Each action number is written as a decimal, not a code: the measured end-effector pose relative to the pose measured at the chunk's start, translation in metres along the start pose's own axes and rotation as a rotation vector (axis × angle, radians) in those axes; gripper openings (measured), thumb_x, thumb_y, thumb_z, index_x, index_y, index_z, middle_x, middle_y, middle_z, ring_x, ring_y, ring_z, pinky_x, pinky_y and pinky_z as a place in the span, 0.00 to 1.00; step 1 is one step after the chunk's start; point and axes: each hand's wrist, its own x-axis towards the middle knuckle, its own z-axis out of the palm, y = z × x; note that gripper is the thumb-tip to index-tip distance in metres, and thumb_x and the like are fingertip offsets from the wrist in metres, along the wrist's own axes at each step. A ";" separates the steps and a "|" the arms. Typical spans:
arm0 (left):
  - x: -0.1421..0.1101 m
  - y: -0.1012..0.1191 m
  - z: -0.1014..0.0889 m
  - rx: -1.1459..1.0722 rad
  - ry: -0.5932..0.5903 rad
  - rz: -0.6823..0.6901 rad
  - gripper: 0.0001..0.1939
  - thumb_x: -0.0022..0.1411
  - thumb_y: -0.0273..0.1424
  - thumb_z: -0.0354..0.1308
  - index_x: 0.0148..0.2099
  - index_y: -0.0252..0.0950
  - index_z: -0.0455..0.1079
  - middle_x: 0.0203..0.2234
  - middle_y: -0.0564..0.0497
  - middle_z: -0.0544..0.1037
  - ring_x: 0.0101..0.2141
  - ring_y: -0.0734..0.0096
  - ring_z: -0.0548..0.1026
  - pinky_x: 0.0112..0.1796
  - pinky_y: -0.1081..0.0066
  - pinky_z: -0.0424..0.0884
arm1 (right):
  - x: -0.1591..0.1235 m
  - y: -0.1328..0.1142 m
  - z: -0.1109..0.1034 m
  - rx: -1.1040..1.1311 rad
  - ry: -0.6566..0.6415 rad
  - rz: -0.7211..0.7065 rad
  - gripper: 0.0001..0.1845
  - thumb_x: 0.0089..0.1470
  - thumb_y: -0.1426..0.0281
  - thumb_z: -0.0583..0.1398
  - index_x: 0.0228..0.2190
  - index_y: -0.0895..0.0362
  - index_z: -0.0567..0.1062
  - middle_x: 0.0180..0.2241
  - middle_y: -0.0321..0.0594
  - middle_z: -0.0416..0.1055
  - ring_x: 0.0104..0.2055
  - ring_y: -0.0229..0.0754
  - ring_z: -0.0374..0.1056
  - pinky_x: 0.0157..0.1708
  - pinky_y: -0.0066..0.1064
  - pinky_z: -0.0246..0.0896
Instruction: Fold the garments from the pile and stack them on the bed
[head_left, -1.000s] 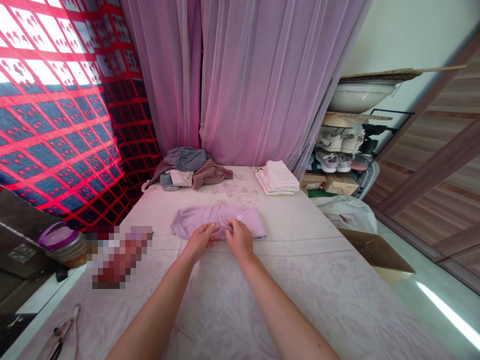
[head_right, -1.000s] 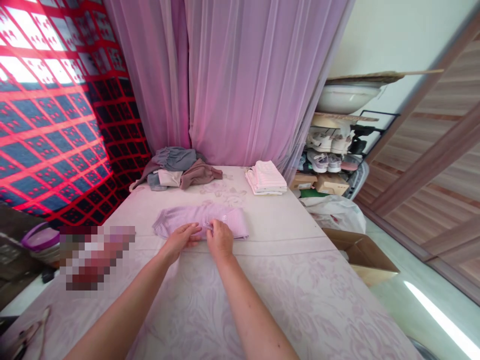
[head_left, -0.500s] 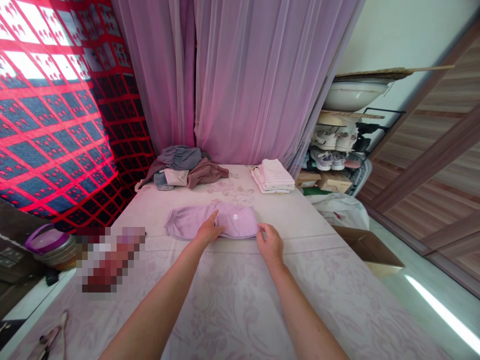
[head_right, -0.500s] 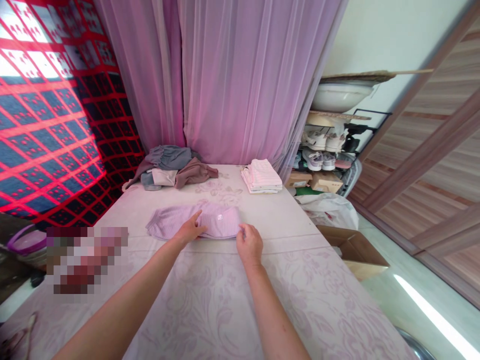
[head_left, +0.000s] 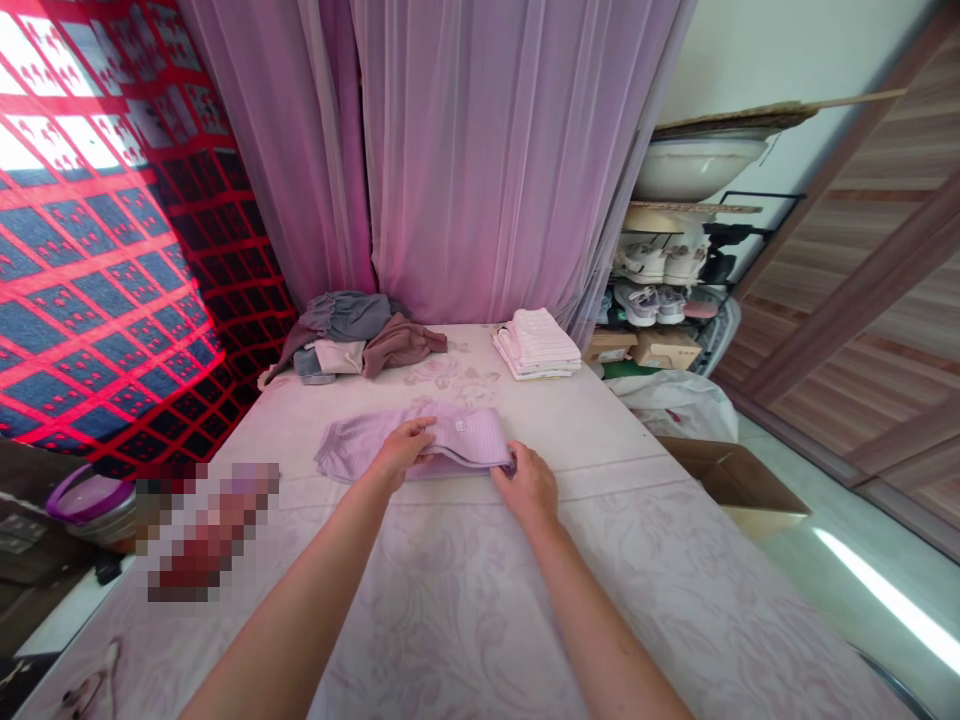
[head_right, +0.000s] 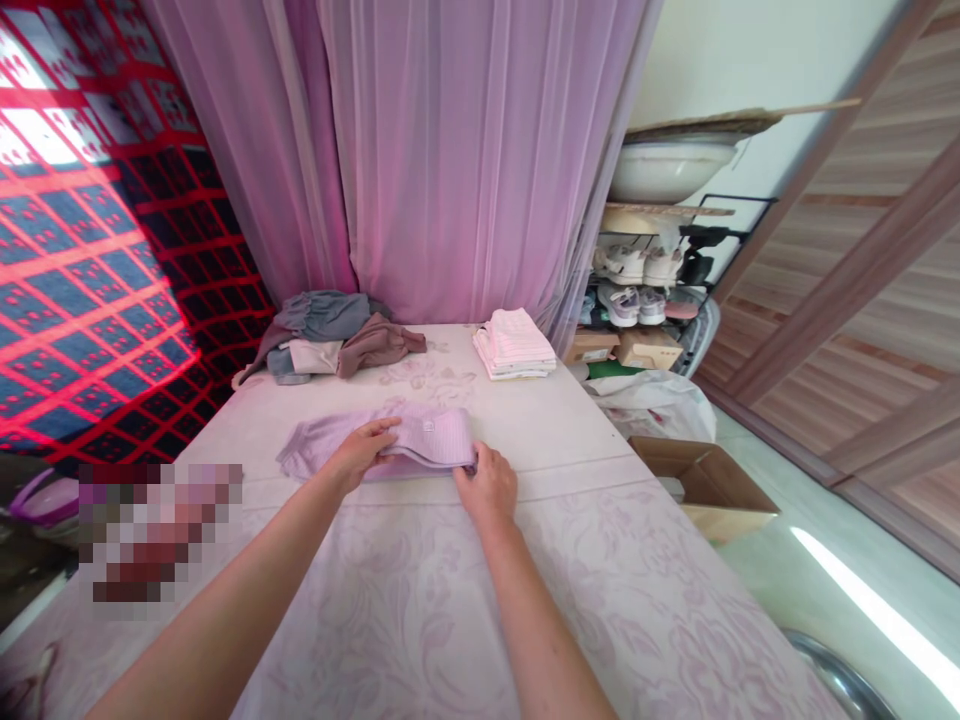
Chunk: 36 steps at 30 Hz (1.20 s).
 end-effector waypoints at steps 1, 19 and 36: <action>-0.001 0.005 0.003 -0.056 -0.030 0.024 0.20 0.53 0.25 0.61 0.50 0.39 0.72 0.32 0.53 0.74 0.28 0.80 0.72 0.32 0.76 0.72 | 0.001 -0.003 -0.001 -0.025 -0.006 0.001 0.22 0.50 0.64 0.58 0.47 0.57 0.70 0.41 0.45 0.73 0.44 0.46 0.67 0.43 0.34 0.56; -0.006 0.076 0.144 0.118 -0.312 0.337 0.20 0.52 0.21 0.59 0.49 0.36 0.75 0.25 0.55 0.75 0.21 0.83 0.67 0.26 0.80 0.69 | -0.007 0.025 -0.023 -0.038 0.014 0.117 0.11 0.55 0.67 0.56 0.39 0.57 0.71 0.33 0.42 0.75 0.37 0.43 0.69 0.35 0.31 0.56; 0.022 0.057 0.190 0.224 -0.402 0.363 0.26 0.47 0.17 0.58 0.48 0.40 0.75 0.31 0.56 0.75 0.27 0.79 0.70 0.31 0.78 0.70 | -0.007 0.051 -0.030 0.357 0.339 0.204 0.23 0.46 0.61 0.61 0.43 0.59 0.69 0.41 0.46 0.71 0.41 0.46 0.67 0.38 0.35 0.61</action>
